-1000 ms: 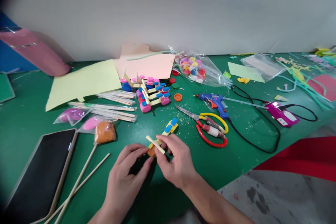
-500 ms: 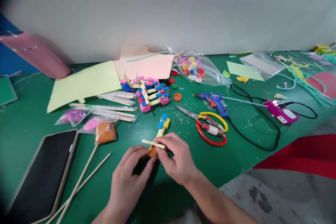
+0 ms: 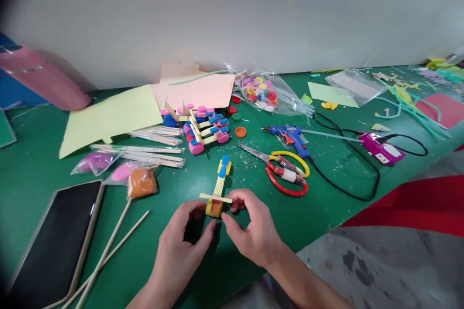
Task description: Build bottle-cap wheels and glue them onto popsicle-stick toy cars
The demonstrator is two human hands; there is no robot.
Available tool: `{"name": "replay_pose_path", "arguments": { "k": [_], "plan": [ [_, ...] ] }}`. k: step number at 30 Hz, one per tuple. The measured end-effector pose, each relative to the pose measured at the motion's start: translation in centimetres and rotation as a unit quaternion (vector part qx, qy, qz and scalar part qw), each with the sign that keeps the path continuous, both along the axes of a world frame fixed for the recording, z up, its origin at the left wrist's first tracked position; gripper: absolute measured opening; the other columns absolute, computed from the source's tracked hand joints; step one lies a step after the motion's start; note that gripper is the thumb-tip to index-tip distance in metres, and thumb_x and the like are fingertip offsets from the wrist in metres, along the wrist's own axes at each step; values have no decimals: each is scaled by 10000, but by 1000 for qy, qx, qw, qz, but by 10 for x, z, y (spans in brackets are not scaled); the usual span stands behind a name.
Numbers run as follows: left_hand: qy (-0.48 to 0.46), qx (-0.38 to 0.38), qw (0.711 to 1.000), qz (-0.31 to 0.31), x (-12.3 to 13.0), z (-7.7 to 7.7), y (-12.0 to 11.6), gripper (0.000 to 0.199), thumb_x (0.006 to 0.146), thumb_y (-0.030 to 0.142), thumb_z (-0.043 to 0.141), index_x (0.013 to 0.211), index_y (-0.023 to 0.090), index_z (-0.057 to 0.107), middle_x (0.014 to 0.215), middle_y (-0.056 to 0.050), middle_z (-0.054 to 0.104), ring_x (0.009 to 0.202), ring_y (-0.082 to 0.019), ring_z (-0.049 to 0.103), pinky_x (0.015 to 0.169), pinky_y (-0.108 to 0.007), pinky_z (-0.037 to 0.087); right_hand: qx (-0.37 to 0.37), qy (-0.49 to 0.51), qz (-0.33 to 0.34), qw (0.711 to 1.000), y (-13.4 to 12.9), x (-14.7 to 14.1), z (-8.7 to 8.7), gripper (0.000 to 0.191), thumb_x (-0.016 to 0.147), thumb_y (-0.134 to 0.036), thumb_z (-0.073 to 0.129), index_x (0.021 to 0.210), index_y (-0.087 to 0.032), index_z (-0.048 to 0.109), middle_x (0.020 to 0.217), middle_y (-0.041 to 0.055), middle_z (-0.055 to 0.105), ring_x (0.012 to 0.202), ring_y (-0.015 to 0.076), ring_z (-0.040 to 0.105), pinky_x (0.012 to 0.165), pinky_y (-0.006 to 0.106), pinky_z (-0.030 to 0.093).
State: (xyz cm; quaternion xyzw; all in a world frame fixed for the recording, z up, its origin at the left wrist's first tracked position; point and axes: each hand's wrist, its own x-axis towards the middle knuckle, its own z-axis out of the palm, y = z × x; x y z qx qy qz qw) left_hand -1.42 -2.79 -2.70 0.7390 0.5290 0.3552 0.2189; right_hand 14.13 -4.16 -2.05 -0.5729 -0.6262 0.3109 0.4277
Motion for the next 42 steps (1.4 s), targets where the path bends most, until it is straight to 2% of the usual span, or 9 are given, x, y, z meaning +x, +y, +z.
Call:
{"name": "replay_pose_path", "arguments": {
  "k": [6, 12, 16, 24, 42],
  "plan": [
    [38, -5, 999, -7, 5, -4, 2, 325, 690, 195, 602, 981, 189, 458, 861, -69, 601, 801, -235, 590, 655, -389, 508, 70, -56, 24, 996, -3, -1, -2, 156, 742, -152, 592, 882, -215, 565, 780, 6, 510, 668, 129, 513, 563, 239, 443],
    [44, 18, 999, -19, 6, -5, 2, 301, 680, 102, 551, 954, 193, 466, 854, -57, 594, 773, -219, 582, 650, -367, 487, 127, -93, 21, 987, 1, -8, -4, 177, 781, -186, 591, 946, -234, 630, 730, 3, 526, 643, 121, 531, 560, 235, 456],
    [79, 54, 995, -21, 6, -5, 4, 300, 681, 102, 548, 954, 199, 469, 845, -57, 597, 758, -226, 579, 628, -365, 472, 149, -138, 11, 979, 4, -10, -5, 134, 796, -232, 582, 901, -231, 666, 679, 4, 522, 604, 119, 516, 524, 235, 437],
    [96, 62, 993, -17, 6, -5, 3, 251, 713, 139, 543, 943, 204, 467, 836, -53, 603, 744, -222, 583, 615, -352, 461, 147, -181, 16, 972, 6, -11, -8, 150, 821, -237, 552, 865, -222, 695, 625, 14, 521, 556, 118, 492, 496, 241, 400],
    [98, 80, 992, -2, 8, -5, 4, 205, 723, 155, 538, 917, 202, 487, 818, -52, 617, 729, -215, 591, 603, -337, 458, 127, -133, 11, 983, 8, -13, -7, 157, 823, -227, 536, 832, -225, 693, 608, -1, 511, 529, 107, 479, 466, 216, 390]
  ]
}}
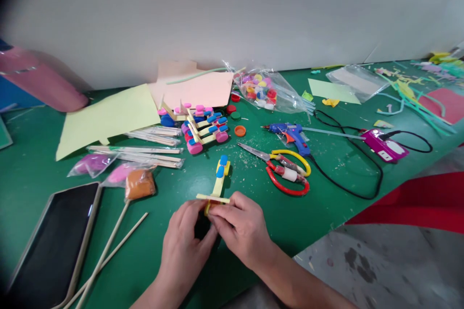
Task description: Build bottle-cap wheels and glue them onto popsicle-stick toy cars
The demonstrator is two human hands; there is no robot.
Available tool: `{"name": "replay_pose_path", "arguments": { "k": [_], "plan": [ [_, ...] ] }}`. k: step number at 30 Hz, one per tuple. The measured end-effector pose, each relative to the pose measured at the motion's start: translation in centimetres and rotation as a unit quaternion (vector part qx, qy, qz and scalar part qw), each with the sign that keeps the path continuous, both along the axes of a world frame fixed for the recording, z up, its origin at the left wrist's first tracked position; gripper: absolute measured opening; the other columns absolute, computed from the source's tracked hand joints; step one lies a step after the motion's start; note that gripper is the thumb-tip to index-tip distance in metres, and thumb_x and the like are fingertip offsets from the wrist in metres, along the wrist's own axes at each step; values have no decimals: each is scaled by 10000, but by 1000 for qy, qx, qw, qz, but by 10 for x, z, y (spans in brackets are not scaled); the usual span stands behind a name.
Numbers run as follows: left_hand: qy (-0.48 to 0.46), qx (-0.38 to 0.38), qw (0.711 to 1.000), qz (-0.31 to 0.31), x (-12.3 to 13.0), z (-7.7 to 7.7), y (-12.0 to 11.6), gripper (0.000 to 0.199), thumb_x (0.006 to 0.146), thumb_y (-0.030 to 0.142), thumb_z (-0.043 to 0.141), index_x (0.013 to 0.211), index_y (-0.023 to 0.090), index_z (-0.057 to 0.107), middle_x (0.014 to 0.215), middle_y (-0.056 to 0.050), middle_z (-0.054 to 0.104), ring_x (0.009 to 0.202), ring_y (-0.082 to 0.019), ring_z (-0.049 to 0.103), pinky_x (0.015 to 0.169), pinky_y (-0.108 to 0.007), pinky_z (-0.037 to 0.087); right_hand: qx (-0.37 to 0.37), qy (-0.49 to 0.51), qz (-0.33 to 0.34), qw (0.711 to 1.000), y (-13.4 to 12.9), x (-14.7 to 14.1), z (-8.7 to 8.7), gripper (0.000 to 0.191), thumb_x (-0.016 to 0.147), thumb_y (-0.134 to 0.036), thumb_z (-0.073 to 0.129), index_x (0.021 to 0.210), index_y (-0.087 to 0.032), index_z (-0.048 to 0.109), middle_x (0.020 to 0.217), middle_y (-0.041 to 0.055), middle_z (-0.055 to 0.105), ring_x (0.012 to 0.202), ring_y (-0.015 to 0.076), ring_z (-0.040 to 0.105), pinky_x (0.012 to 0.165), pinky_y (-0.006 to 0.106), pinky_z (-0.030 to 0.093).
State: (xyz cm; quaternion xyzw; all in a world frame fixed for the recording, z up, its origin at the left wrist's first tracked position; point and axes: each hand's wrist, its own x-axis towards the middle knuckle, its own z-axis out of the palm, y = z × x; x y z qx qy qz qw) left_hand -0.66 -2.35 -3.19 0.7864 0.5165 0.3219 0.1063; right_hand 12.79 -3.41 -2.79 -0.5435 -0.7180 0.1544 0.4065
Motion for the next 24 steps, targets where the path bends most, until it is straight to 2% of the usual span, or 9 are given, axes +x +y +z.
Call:
{"name": "replay_pose_path", "arguments": {
  "k": [5, 11, 18, 21, 24],
  "plan": [
    [-10, -11, 1000, 3, 0, -1, 0, 209, 722, 162, 540, 922, 205, 499, 813, -47, 617, 720, -214, 590, 613, -344, 461, -4, 20, -5, 1000, 1, -1, 2, 140, 817, -222, 545, 831, -221, 684, 606, -12, 486, 515, 100, 476, 460, 209, 398],
    [-21, -33, 999, -1, -1, -1, -1, 254, 700, 137, 545, 941, 204, 502, 829, -47, 617, 741, -219, 590, 631, -356, 468, -12, 53, 12, 998, 0, -1, 2, 176, 788, -211, 585, 957, -227, 631, 688, -6, 541, 543, 99, 504, 477, 202, 430],
    [-29, -35, 999, -3, -2, -1, -1, 267, 708, 173, 584, 959, 186, 492, 846, -65, 609, 768, -225, 589, 632, -366, 492, -34, 63, -8, 997, -11, 4, 6, 96, 772, -159, 589, 856, -204, 577, 657, -22, 496, 544, 97, 478, 477, 197, 409],
    [-51, -30, 998, -8, -4, -2, -2, 245, 735, 187, 578, 968, 174, 501, 895, -91, 601, 816, -227, 586, 669, -369, 505, -60, 58, -29, 996, -16, 6, 6, 66, 782, -159, 576, 842, -185, 568, 677, -9, 523, 530, 95, 468, 491, 210, 417],
    [-67, -18, 998, -11, -5, -2, -2, 223, 753, 187, 572, 969, 164, 518, 919, -103, 584, 830, -219, 585, 687, -363, 513, -64, 53, -24, 996, -17, 6, 5, 96, 791, -152, 568, 882, -179, 580, 702, 6, 568, 567, 105, 495, 523, 215, 430]
  ]
}}
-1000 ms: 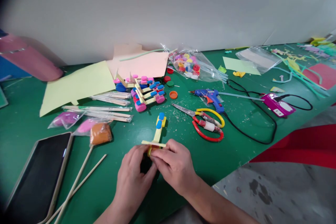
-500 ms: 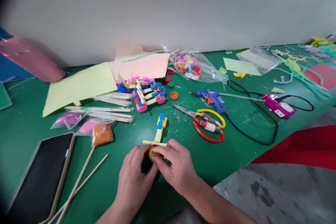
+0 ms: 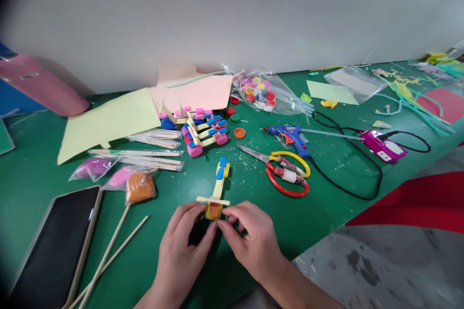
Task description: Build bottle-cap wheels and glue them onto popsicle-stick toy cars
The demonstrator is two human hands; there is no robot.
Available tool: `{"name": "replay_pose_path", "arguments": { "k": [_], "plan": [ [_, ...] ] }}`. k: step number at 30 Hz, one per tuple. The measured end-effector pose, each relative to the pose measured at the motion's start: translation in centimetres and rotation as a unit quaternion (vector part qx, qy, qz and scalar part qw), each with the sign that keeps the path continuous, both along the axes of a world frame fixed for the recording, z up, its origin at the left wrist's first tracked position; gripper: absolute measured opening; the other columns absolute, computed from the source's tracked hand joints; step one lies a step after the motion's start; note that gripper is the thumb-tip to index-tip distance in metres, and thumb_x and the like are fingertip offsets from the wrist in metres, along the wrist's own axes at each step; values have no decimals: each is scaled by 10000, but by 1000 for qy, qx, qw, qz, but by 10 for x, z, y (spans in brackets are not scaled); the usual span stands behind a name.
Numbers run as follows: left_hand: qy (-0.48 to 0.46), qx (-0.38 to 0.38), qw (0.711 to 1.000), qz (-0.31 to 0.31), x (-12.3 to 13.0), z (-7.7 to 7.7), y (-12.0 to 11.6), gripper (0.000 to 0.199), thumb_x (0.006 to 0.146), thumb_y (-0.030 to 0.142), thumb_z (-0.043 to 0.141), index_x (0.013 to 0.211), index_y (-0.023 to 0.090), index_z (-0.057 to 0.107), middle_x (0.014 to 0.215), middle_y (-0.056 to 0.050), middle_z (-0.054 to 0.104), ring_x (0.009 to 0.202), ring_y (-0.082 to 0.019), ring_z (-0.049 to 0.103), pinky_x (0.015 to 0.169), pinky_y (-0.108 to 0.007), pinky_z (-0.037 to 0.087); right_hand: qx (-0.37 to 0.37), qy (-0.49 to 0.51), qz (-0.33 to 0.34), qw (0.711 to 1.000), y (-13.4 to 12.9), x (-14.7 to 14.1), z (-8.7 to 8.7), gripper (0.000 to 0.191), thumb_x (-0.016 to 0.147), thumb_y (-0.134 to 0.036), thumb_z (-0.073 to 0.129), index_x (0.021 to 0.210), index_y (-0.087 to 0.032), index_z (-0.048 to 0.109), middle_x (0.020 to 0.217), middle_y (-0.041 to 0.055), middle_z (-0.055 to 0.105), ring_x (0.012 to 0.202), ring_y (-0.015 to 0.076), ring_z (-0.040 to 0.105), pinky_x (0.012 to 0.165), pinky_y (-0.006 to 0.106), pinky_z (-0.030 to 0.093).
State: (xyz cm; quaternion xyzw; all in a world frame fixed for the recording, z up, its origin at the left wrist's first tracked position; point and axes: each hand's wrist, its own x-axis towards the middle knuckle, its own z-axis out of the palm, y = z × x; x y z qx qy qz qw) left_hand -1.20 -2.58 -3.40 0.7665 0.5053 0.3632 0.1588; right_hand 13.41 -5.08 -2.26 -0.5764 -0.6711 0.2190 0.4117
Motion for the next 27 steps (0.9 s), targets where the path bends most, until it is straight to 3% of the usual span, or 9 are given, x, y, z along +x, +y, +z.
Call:
{"name": "replay_pose_path", "arguments": {
  "k": [13, 27],
  "plan": [
    [-7, 73, 997, -38, -3, 0, 2, 233, 776, 115, 540, 1007, 145, 556, 913, -86, 579, 799, -184, 581, 665, -311, 501, 35, -28, 33, 998, 2, 0, 1, 199, 816, -117, 524, 998, -172, 582, 799, 47, 635, 708, 155, 554, 621, 267, 442],
    [-8, 60, 997, -39, -3, 0, 2, 218, 773, 127, 554, 990, 129, 570, 921, -90, 584, 815, -181, 583, 693, -306, 496, 39, -26, 28, 998, 3, -1, 2, 197, 823, -115, 513, 995, -172, 591, 805, 47, 633, 713, 153, 553, 633, 270, 436]
  ]
}}
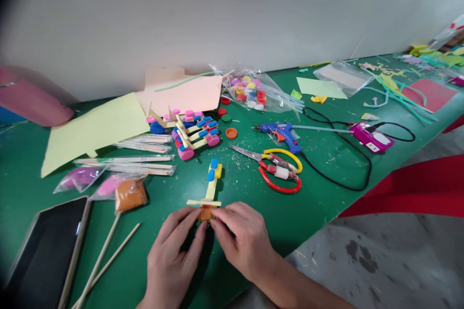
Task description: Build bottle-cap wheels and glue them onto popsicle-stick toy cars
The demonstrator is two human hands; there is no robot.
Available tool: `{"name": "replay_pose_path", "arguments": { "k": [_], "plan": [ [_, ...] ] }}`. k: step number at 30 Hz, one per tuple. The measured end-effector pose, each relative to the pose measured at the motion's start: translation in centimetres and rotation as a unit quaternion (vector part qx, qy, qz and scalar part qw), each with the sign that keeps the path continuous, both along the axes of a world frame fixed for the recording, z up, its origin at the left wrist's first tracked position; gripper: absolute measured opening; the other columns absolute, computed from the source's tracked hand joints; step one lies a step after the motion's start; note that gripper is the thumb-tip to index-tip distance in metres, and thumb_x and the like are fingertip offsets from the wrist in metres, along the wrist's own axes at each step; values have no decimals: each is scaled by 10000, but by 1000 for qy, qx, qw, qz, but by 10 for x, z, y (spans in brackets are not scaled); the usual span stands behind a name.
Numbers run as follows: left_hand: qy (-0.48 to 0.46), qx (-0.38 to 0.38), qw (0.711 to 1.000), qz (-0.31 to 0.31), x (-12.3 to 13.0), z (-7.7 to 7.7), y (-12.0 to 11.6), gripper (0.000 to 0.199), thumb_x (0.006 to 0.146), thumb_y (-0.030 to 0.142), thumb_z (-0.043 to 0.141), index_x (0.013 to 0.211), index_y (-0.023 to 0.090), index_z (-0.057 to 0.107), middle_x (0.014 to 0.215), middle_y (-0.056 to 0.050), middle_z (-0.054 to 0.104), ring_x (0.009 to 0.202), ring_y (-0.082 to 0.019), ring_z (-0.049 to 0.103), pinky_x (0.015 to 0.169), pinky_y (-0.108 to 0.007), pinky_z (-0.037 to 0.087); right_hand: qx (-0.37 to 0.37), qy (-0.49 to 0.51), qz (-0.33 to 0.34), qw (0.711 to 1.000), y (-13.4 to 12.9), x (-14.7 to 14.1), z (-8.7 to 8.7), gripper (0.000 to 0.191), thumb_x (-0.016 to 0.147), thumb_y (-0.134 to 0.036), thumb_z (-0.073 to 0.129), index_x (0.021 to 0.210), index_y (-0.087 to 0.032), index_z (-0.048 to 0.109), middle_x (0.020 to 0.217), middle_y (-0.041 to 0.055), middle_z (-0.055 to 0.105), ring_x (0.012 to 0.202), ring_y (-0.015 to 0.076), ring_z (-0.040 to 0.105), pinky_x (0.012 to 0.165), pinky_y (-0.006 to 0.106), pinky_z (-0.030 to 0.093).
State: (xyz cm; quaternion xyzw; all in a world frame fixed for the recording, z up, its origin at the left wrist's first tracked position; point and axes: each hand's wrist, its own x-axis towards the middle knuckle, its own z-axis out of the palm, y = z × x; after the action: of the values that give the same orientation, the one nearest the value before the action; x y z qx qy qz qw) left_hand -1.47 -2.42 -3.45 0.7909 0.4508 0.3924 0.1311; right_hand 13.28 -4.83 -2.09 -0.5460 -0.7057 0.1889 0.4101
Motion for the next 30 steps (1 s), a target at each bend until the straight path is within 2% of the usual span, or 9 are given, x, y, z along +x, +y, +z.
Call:
{"name": "replay_pose_path", "arguments": {
  "k": [14, 18, 21, 23, 26, 30],
  "plan": [
    [1, -9, 1000, 7, 0, 1, 0, 241, 769, 137, 552, 1008, 163, 559, 917, -80, 577, 800, -179, 587, 678, -308, 509, -6, 17, -4, 1000, 1, 1, 0, 207, 812, -122, 514, 1001, -180, 577, 829, 41, 635, 723, 152, 556, 641, 261, 448],
    [-11, -17, 1000, 13, 1, 5, -2, 264, 747, 131, 555, 1010, 155, 554, 922, -85, 578, 816, -189, 586, 696, -318, 507, -17, 37, -15, 999, 2, 1, 0, 174, 811, -120, 500, 948, -175, 593, 790, 34, 614, 654, 130, 531, 602, 243, 441],
    [-36, -53, 998, 18, 1, 11, -1, 235, 754, 140, 526, 986, 138, 562, 927, -93, 579, 827, -191, 591, 700, -303, 509, -43, 72, -61, 995, 4, 2, 0, 136, 808, -144, 493, 885, -174, 601, 677, 1, 546, 556, 107, 476, 538, 226, 425],
    [-61, -81, 995, 23, 0, 15, 3, 190, 771, 149, 510, 948, 143, 579, 908, -83, 582, 797, -176, 600, 676, -273, 512, -59, 94, -80, 991, 6, 4, 1, 165, 804, -162, 492, 934, -179, 593, 670, -10, 526, 534, 100, 457, 515, 219, 420],
    [-84, -120, 989, 22, 0, 22, 11, 129, 776, 175, 533, 873, 167, 618, 851, -53, 594, 753, -156, 606, 647, -242, 510, -68, 110, -63, 990, 11, 5, 4, 227, 788, -169, 503, 1001, -183, 581, 736, 1, 549, 545, 96, 460, 516, 216, 426],
    [-94, -171, 981, 17, 1, 27, 19, 116, 770, 209, 556, 806, 173, 660, 801, -36, 611, 671, -135, 607, 585, -219, 503, -71, 100, -40, 992, 15, 5, 6, 200, 793, -175, 509, 966, -184, 608, 776, 21, 578, 572, 103, 473, 534, 222, 428]
  ]
}}
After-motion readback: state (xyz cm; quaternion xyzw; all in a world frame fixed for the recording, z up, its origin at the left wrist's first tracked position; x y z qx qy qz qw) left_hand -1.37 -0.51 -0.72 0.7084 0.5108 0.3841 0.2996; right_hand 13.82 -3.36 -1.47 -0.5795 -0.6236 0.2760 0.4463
